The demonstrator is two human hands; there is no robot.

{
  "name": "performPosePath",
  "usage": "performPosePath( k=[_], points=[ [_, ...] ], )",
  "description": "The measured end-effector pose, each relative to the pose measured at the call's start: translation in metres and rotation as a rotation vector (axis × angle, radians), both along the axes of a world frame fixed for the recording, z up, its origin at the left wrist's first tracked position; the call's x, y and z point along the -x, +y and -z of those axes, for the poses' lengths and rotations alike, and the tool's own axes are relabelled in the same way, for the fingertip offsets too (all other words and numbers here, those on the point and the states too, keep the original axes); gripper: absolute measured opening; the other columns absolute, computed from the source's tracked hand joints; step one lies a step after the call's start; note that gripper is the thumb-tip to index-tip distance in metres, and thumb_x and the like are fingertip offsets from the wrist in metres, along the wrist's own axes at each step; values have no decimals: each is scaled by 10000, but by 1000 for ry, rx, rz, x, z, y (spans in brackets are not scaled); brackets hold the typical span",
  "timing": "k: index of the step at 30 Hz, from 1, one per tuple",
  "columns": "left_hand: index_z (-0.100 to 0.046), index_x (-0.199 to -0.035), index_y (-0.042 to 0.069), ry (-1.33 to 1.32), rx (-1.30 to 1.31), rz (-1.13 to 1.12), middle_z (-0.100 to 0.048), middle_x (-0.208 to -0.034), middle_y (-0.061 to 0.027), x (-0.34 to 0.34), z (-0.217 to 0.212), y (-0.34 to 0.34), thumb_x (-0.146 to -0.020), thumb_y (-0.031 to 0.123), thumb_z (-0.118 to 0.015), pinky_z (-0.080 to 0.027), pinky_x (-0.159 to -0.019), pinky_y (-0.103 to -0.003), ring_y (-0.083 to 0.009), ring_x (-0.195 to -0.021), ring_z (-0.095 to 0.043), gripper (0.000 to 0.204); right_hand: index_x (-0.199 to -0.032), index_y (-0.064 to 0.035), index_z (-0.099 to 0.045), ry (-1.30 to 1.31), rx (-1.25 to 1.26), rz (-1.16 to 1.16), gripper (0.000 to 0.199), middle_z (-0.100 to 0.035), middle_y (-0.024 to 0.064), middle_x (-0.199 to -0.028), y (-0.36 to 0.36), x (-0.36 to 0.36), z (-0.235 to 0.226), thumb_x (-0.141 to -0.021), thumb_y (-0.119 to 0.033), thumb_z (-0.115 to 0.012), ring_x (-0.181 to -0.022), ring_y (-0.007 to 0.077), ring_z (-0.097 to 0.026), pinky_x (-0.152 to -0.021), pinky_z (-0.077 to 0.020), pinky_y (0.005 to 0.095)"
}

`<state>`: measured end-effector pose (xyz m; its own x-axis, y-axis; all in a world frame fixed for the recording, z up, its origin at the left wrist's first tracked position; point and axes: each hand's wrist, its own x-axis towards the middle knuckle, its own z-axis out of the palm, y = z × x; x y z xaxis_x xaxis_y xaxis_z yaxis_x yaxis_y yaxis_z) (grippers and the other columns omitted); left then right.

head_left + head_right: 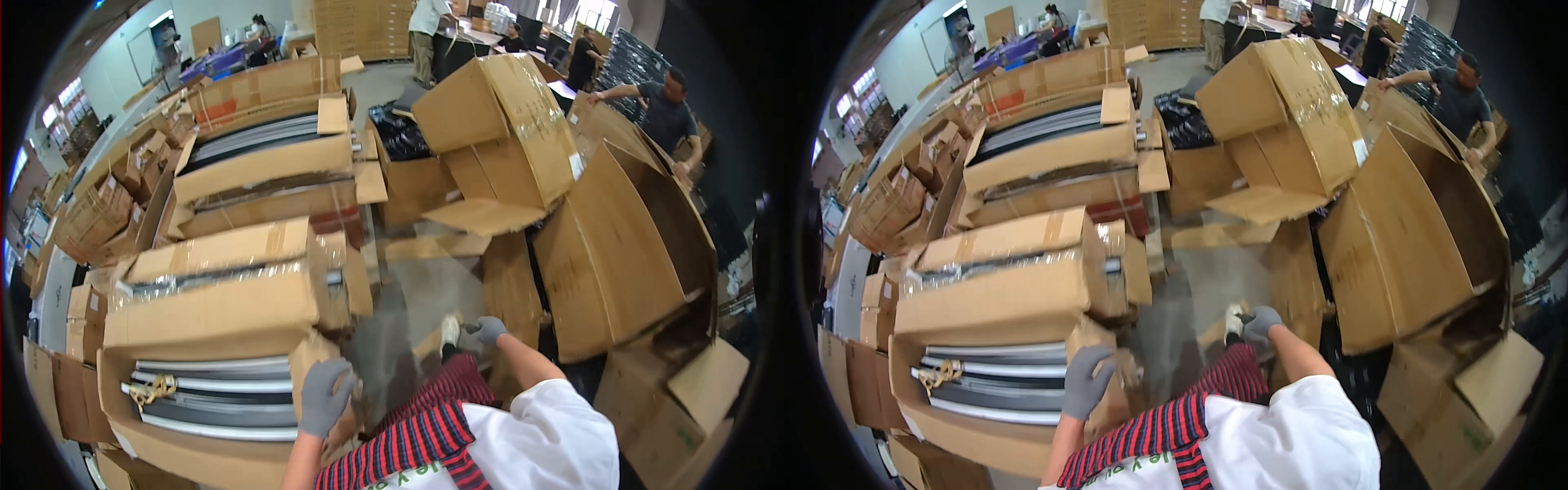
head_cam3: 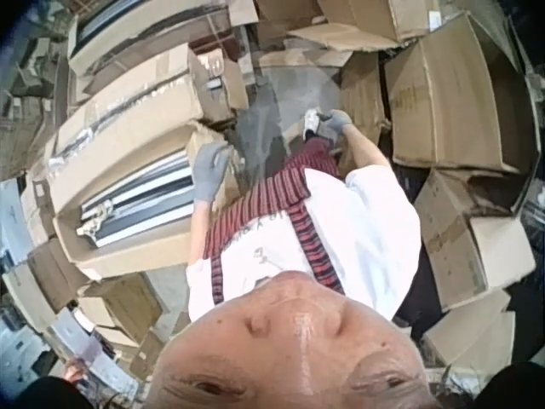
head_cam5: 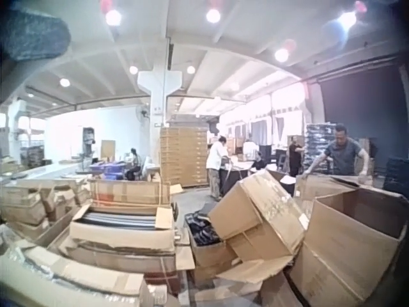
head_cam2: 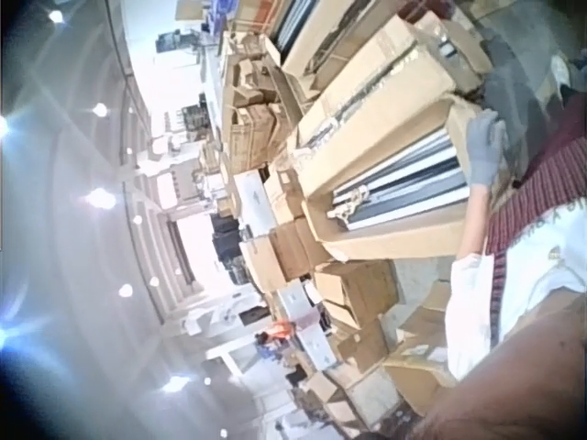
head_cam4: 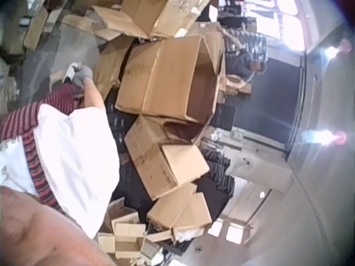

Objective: Opening and unpacking several large cardboard boxes using a utility knife in a warehouse.

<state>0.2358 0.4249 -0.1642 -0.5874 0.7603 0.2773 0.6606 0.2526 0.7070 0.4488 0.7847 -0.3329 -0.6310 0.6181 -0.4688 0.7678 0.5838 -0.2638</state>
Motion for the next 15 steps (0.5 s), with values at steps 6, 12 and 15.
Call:
performPosePath(
  k=[6, 12, 15],
  points=[
    [-627, -1009, 21, -451, 131, -34, -644, -923, -69, 20, 36, 198, -819, 121, -604, -459, -779, -274, -157, -845, -592, 216, -1422, -146, -128, -164, 215, 161, 793, -174, 133, -1458, 189, 84, 154, -805, -495, -484, -1325, 302, -214, -1057, -224, 324],
    [-597, -1062, -1, -867, 315, 43, -622, -1000, -97, 28, 79, 350, -803, 34, -616, -465, -761, -254, -163, -880, -580, 261, -1233, -90, -449, 521, -370, 397, 578, -453, 214, -1237, 304, 70, 235, -778, -437, -537, -1134, 331, -456, -921, -379, 372],
    [-613, -1045, -5, -986, 347, 38, -637, -954, -57, 52, 103, 390, -856, 163, -575, -455, -805, -263, -135, -887, -579, 256, -1138, -78, -504, 570, -157, 461, 507, -507, 215, -1142, 360, 96, 164, -767, -419, -554, -1054, 338, -501, -866, -408, 383]
  ],
)
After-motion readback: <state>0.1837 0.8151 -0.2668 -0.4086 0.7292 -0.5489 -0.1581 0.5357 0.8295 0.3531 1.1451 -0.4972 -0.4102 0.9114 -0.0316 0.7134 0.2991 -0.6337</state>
